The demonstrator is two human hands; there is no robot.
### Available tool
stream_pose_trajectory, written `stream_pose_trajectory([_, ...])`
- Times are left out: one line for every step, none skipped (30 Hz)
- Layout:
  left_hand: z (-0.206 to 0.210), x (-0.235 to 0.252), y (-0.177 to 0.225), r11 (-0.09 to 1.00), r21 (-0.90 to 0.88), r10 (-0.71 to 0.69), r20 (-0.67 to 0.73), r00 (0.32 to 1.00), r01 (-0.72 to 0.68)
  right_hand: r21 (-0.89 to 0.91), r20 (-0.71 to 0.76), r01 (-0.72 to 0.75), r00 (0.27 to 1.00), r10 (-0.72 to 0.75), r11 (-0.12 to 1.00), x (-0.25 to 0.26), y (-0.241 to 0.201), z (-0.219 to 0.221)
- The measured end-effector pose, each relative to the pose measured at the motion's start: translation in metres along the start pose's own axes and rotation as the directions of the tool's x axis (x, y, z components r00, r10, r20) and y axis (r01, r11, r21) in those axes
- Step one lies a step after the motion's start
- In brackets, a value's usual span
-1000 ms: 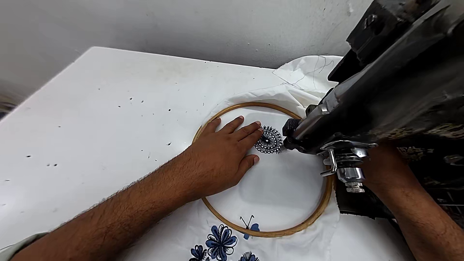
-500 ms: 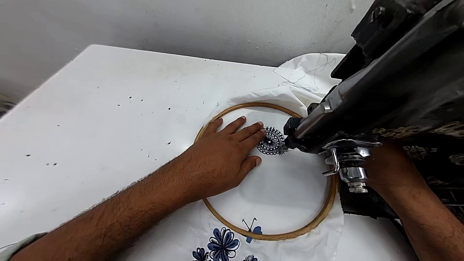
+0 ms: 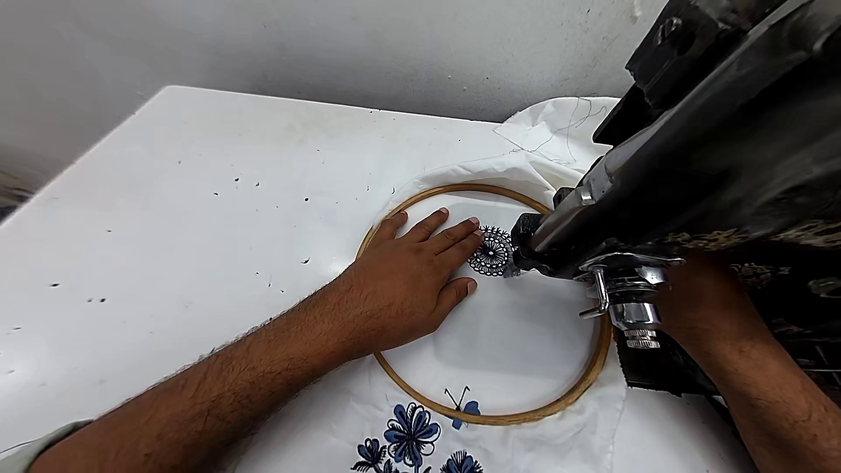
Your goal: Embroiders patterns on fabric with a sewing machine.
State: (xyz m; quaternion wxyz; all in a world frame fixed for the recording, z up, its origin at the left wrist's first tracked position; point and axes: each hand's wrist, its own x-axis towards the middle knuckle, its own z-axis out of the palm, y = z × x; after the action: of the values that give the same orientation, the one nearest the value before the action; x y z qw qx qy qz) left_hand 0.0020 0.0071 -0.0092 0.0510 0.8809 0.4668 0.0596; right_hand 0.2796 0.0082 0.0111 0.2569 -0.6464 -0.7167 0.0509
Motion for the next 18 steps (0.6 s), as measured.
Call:
stream_pose_trajectory([0.0009, 0.0008, -0.0008, 1.000, -0.004, 0.001, -0.009, 1.000, -0.001, 0.006, -0.014, 0.010, 1.000, -0.010, 1.000, 0.0000, 0.0008, 0.0005])
stream_pose_trajectory([0.0014, 0.0013, -0.0012, 1.000, -0.007, 0.001, -0.015, 1.000, -0.001, 0.010, -0.024, 0.028, 0.999, -0.028, 1.000, 0.0004, 0.0019, 0.0012])
stream_pose_trajectory([0.0013, 0.0014, -0.0010, 1.000, -0.009, 0.000, -0.016, 1.000, 0.000, 0.008, -0.027, 0.048, 0.998, -0.048, 0.999, 0.0012, 0.0032, 0.0019])
stream_pose_trajectory([0.0013, 0.0011, -0.0007, 1.000, -0.010, -0.002, -0.018, 1.000, 0.001, -0.005, -0.024, 0.060, 0.998, -0.060, 0.998, 0.0019, 0.0037, 0.0021])
stream_pose_trajectory([0.0006, 0.0004, 0.0000, 1.000, -0.009, 0.000, -0.012, 1.000, 0.000, -0.020, -0.013, 0.057, 0.998, -0.057, 0.998, 0.0021, 0.0030, 0.0014])
stream_pose_trajectory([-0.0006, -0.0003, 0.0009, 1.000, -0.007, 0.003, 0.000, 1.000, -0.003, -0.030, 0.009, 0.029, 1.000, -0.029, 0.999, 0.0018, 0.0012, 0.0001])
stream_pose_trajectory([-0.0015, -0.0010, 0.0016, 1.000, -0.003, 0.004, 0.014, 1.000, -0.004, -0.033, 0.031, -0.005, 1.000, 0.006, 0.999, 0.0019, -0.0004, -0.0009])
stream_pose_trajectory([-0.0019, -0.0015, 0.0020, 1.000, -0.001, 0.005, 0.018, 1.000, -0.005, -0.029, 0.036, -0.018, 0.999, 0.019, 0.999, 0.0021, -0.0004, -0.0008])
stream_pose_trajectory([-0.0020, -0.0016, 0.0020, 1.000, -0.003, 0.005, 0.019, 1.000, -0.005, -0.019, 0.024, -0.013, 1.000, 0.014, 1.000, 0.0019, 0.0007, 0.0002])
stream_pose_trajectory([-0.0022, -0.0013, 0.0018, 1.000, -0.003, 0.003, 0.020, 1.000, -0.003, -0.006, 0.002, 0.005, 1.000, -0.005, 1.000, 0.0017, 0.0025, 0.0014])
stream_pose_trajectory([-0.0022, -0.0006, 0.0013, 1.000, -0.003, 0.002, 0.016, 1.000, -0.002, 0.010, -0.021, 0.023, 1.000, -0.023, 1.000, 0.0016, 0.0046, 0.0029])
stream_pose_trajectory([-0.0017, 0.0003, 0.0005, 1.000, -0.003, 0.001, 0.010, 1.000, -0.001, 0.026, -0.037, 0.031, 0.999, -0.031, 0.999, 0.0016, 0.0056, 0.0039])
stream_pose_trajectory([-0.0008, 0.0010, -0.0004, 1.000, -0.004, 0.003, 0.003, 1.000, -0.003, 0.035, -0.048, 0.042, 0.998, -0.040, 0.998, 0.0019, 0.0071, 0.0049])
stream_pose_trajectory([0.0001, 0.0015, -0.0012, 1.000, -0.006, 0.004, -0.005, 1.000, -0.004, 0.041, -0.049, 0.046, 0.998, -0.044, 0.998, 0.0023, 0.0081, 0.0053])
stream_pose_trajectory([0.0004, 0.0016, -0.0014, 1.000, -0.006, 0.004, -0.010, 1.000, -0.004, 0.035, -0.041, 0.044, 0.998, -0.043, 0.998, 0.0024, 0.0081, 0.0049])
stream_pose_trajectory([0.0004, 0.0012, -0.0010, 1.000, -0.007, 0.001, -0.009, 1.000, -0.001, 0.020, -0.032, 0.044, 0.999, -0.043, 0.999, 0.0024, 0.0070, 0.0040])
stream_pose_trajectory([-0.0001, 0.0004, 0.0001, 1.000, -0.006, -0.001, -0.002, 1.000, 0.001, 0.004, -0.016, 0.037, 0.999, -0.037, 0.999, 0.0020, 0.0048, 0.0024])
stream_pose_trajectory([-0.0010, -0.0004, 0.0016, 1.000, -0.002, -0.004, 0.010, 1.000, 0.004, -0.004, -0.001, 0.027, 1.000, -0.027, 1.000, 0.0015, 0.0026, 0.0008])
